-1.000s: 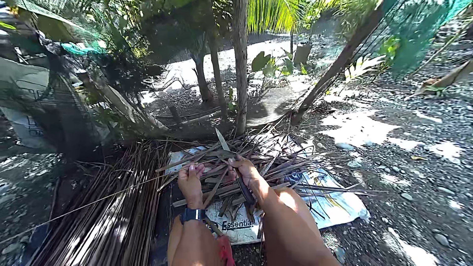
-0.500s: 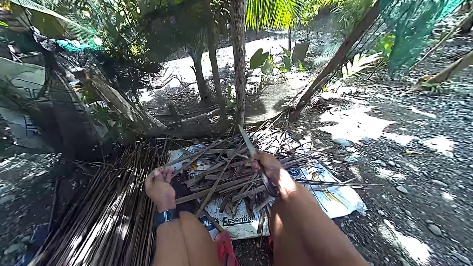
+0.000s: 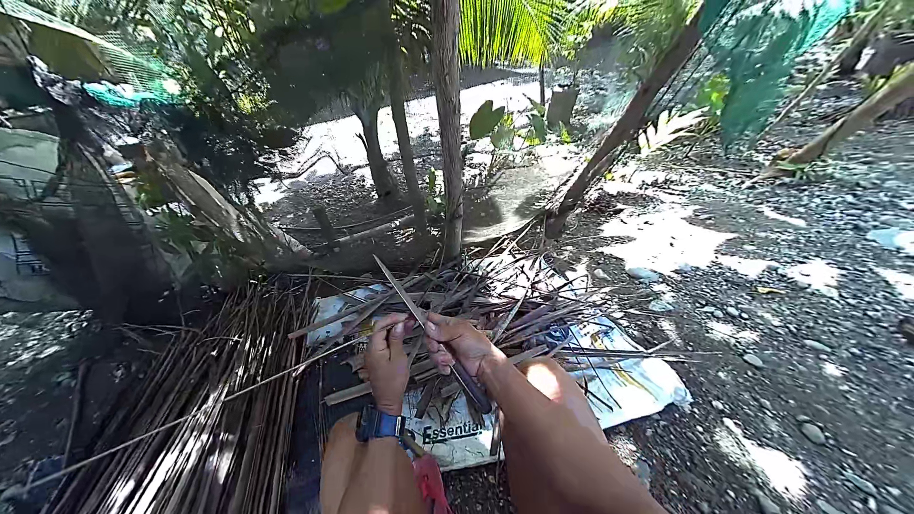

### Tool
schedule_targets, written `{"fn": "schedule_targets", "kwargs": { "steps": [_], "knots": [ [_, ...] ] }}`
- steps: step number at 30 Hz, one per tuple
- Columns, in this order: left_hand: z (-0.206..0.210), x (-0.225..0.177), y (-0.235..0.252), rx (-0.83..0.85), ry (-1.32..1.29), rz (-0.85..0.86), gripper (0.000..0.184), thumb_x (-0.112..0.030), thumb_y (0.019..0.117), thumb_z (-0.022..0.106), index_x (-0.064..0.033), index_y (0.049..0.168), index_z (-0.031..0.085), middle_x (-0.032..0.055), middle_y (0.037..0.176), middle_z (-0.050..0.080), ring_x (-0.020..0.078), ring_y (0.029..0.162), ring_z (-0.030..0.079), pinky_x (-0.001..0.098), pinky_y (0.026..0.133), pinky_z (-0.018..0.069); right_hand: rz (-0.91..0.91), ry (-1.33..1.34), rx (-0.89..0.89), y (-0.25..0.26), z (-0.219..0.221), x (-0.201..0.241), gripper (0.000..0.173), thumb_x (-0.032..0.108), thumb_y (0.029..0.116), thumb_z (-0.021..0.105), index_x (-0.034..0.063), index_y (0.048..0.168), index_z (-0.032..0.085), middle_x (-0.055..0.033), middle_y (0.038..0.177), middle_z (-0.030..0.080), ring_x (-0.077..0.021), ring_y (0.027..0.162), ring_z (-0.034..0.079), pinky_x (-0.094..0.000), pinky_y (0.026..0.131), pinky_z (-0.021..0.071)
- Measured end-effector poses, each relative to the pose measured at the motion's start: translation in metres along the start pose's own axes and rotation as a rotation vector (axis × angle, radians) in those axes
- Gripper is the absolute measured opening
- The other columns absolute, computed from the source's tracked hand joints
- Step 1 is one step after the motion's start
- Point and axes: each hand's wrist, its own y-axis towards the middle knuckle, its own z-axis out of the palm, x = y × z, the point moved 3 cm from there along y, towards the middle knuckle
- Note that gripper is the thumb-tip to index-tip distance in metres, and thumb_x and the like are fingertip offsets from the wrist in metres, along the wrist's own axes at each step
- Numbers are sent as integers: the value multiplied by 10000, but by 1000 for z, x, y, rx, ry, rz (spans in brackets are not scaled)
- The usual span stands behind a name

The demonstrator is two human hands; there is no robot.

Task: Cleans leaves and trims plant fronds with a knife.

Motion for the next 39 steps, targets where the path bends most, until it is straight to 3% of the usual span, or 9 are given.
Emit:
{"fn": "schedule_targets", "kwargs": {
  "steps": [4,14,17,20,24,28,33,36,39],
  "knots": [
    [-1,1,1,10,-46,21,167,24,1002,477,111,1056,609,45,1051,711,60,948,715,274,898,604,-62,64,-20,4,-9,1,227,76,1051,325,82,1209,488,40,624,540,-43,429,531,-180,414,493],
    [-25,-11,14,-144,-181,-51,199,42,1007,389,-30,1059,567,-72,937,735,69,834,737,268,807,631,-71,107,-414,-1,-32,25,126,132,1116,370,71,1110,480,13,611,489,-55,403,483,-188,368,452],
    [-46,-17,21,-349,-243,-108,203,23,1044,329,-60,1054,514,-75,865,718,68,798,730,259,784,626,-131,172,-525,-4,-49,30,153,150,1112,388,61,1185,489,17,618,472,-48,414,467,-183,372,438],
    [-66,-20,27,-552,-284,-217,193,41,1063,339,-55,1027,502,-45,814,693,75,751,728,242,753,631,-183,202,-637,-13,-60,39,140,166,1111,403,61,1139,492,14,613,462,-43,405,442,-179,360,412],
    [-40,-11,16,-371,-167,-314,133,47,1025,452,42,1074,576,-28,833,668,46,766,682,232,774,596,-142,-26,-378,-15,-30,28,236,115,1109,335,37,1291,464,27,627,480,-40,426,467,-177,398,445],
    [-9,-4,4,-225,-173,-353,146,70,991,485,56,1040,622,-39,827,681,13,737,661,200,744,579,-42,-53,-36,-6,10,0,401,41,1015,385,101,1411,377,51,615,522,-46,436,522,-185,422,476],
    [6,-5,1,-175,-273,-415,189,53,1023,442,45,1098,615,-31,812,702,39,732,685,220,746,594,-84,29,-73,6,12,-4,190,67,1077,352,100,1215,480,24,637,518,-58,442,513,-191,418,469],
    [0,-8,4,-239,-273,-422,174,42,1040,423,19,1055,595,-34,758,692,46,682,685,218,713,601,-94,52,-99,3,7,3,177,60,1084,330,103,1190,465,22,634,518,-57,431,511,-189,412,473],
    [-3,-8,5,-184,-230,-346,192,62,1018,424,21,1031,612,-52,783,703,30,716,691,214,738,602,-59,21,-81,0,9,2,193,56,1077,352,102,1222,470,28,636,522,-52,437,515,-184,415,473]
  ]
}}
